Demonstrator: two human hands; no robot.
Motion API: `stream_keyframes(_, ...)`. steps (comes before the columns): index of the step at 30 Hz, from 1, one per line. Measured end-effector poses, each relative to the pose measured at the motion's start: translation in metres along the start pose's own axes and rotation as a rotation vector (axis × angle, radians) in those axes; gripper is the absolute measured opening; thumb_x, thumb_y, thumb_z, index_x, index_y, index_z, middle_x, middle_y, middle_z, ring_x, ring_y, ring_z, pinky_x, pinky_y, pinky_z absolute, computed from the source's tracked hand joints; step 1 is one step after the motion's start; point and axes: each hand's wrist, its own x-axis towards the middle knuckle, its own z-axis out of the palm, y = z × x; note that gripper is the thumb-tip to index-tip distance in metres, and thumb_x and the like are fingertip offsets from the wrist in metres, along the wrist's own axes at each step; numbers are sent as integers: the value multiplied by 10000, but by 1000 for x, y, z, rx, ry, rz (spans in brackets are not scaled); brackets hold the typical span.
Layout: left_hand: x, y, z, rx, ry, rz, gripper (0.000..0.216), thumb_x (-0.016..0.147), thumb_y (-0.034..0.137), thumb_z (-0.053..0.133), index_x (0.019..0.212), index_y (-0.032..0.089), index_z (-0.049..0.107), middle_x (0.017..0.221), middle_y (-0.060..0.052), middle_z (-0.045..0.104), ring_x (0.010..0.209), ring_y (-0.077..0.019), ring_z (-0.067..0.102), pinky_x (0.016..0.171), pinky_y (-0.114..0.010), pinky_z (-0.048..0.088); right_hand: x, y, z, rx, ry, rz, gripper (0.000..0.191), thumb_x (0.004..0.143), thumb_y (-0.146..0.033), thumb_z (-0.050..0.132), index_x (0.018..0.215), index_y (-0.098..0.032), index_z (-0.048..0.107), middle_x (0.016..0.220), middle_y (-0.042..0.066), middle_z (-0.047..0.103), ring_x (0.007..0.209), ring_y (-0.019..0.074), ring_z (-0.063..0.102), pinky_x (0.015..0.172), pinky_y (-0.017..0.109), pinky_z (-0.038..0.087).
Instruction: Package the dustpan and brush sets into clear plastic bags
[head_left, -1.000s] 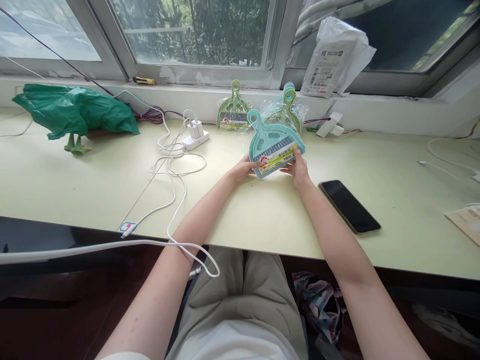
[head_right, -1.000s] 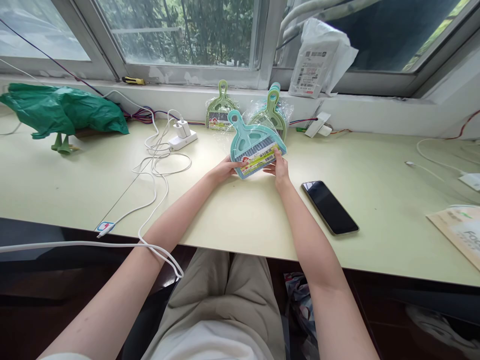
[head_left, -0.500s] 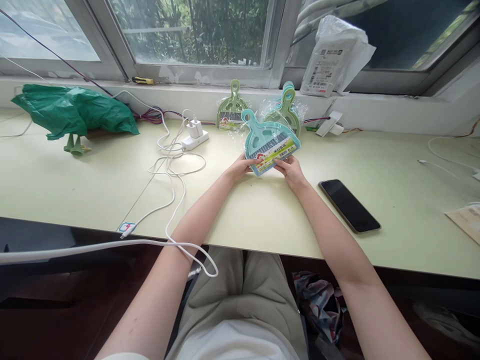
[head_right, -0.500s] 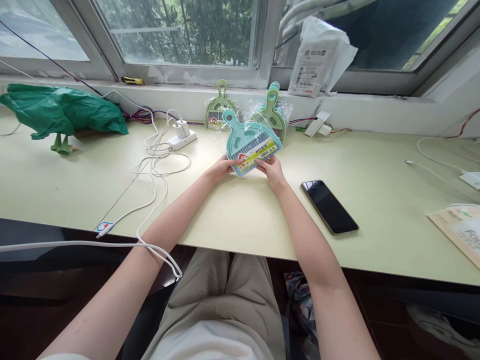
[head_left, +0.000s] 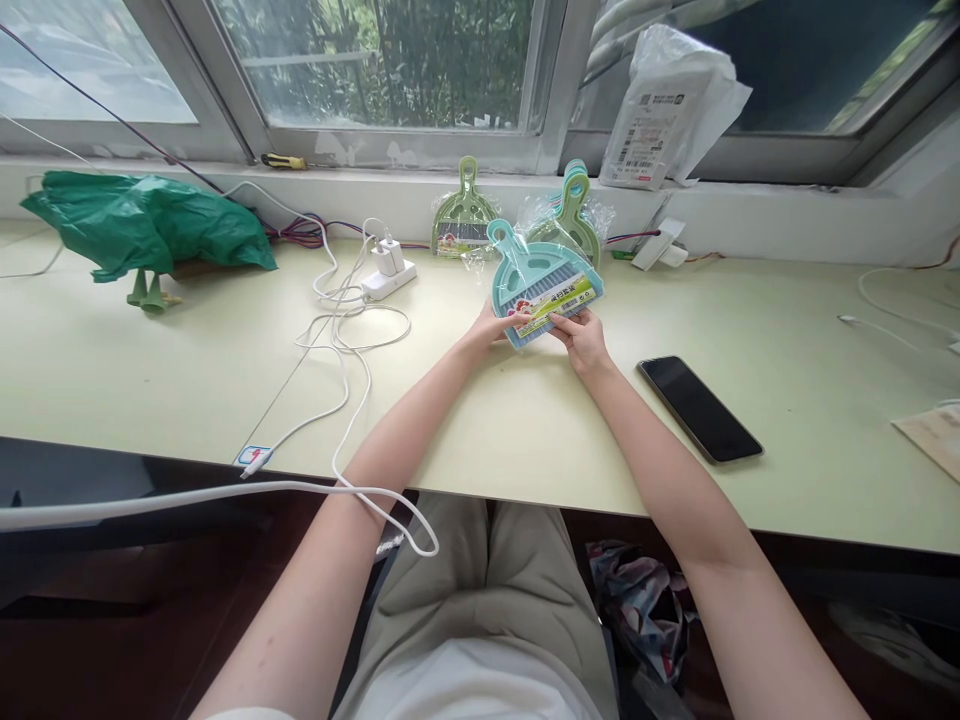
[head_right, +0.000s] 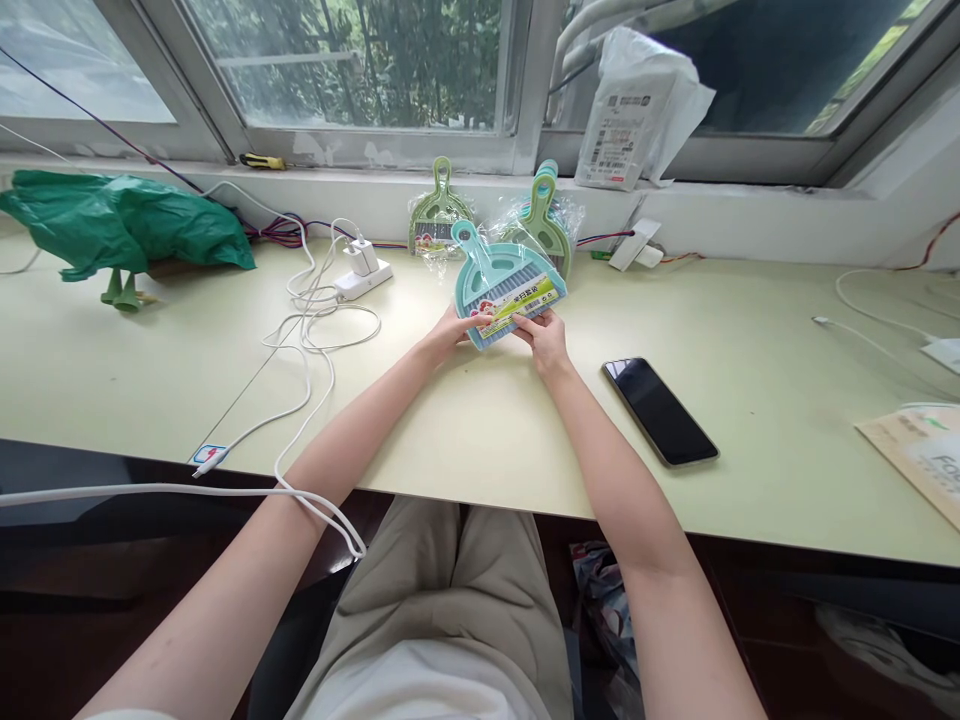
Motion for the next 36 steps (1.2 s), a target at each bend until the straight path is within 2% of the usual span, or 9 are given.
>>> stream_keyframes(3, 5, -8, 9, -69, 152, 21, 759, 595, 261, 836, 1241, 224, 440, 1204, -91, 643, 1095, -231, 630, 933, -393, 520, 0, 0, 1, 19, 46, -31, 317, 622, -179, 790, 882, -202, 610, 919, -9, 720, 945, 155, 703, 889, 326, 603)
stream_keyframes(5, 6, -13, 15, -97, 177, 4, 707, 616, 268, 819, 1214, 207, 448, 1223, -107, 634, 1095, -233, 635, 927, -391, 521, 0, -1, 2, 22, 77, -51, 336, 617, -187, 796, 891, -207, 602, 934, -7, 716, 966, 159, 699, 891, 332, 604)
stream_keyframes(9, 2, -15, 22, -97, 0, -92, 528, 699, 337, 759, 1145, 190, 519, 1234, -127, 646, 1037, -249, 674, 904, -399, 519, -3, -5, 5, 5, 120, -96, 337, 632, -200, 779, 909, -211, 587, 987, 11, 709, 1046, 178, 679, 898, 329, 601)
stream_keyframes(13, -6, -11, 24, 36, -216, -131, 615, 693, 461, 761, 1197, 208, 515, 1208, -149, 670, 1020, -256, 682, 900, -409, 509, -2, -7, 3, 12, 169, -109, 301, 661, -184, 734, 918, -220, 582, 996, 6, 708, 1062, 176, 676, 904, 333, 600)
stream_keyframes(15, -8, -8, 23, 68, -267, -133, 646, 701, 507, 743, 1224, 219, 495, 1229, -155, 659, 1034, -258, 672, 890, -410, 514, 0, -8, 1, 39, 164, -105, 311, 654, -166, 733, 920, -225, 582, 1003, 0, 709, 1065, 171, 676, 915, 329, 596)
stream_keyframes(18, -4, -5, 20, -24, -154, -104, 593, 761, 536, 670, 1239, 247, 469, 1324, -134, 598, 1101, -256, 637, 869, -385, 528, 1, -8, 0, 58, 131, -93, 319, 644, -160, 742, 915, -219, 584, 1032, 6, 706, 1085, 170, 669, 928, 321, 590)
stream_keyframes(21, 3, -5, 14, -103, -16, -60, 479, 796, 484, 637, 1190, 257, 486, 1343, -92, 575, 1180, -245, 589, 879, -356, 526, -1, -7, 3, 35, 126, -80, 310, 653, -167, 736, 922, -218, 589, 1047, 3, 704, 1103, 169, 660, 935, 327, 588)
stream_keyframes(27, 6, -12, 9, -88, 19, -15, 514, 712, 263, 701, 1174, 229, 477, 1280, -87, 587, 1130, -240, 600, 906, -417, 529, -5, -6, 7, 21, 128, -79, 311, 646, -170, 746, 907, -215, 582, 1026, 6, 697, 1084, 169, 664, 920, 315, 593)
stream_keyframes(36, 1, -9, 16, -70, 41, 5, 437, 766, 218, 635, 1169, 219, 465, 1282, -59, 587, 1132, -215, 587, 909, -382, 533, -2, -2, 5, 22, 128, -77, 310, 648, -181, 731, 914, -227, 577, 1019, -12, 694, 1054, 146, 668, 902, 295, 592)
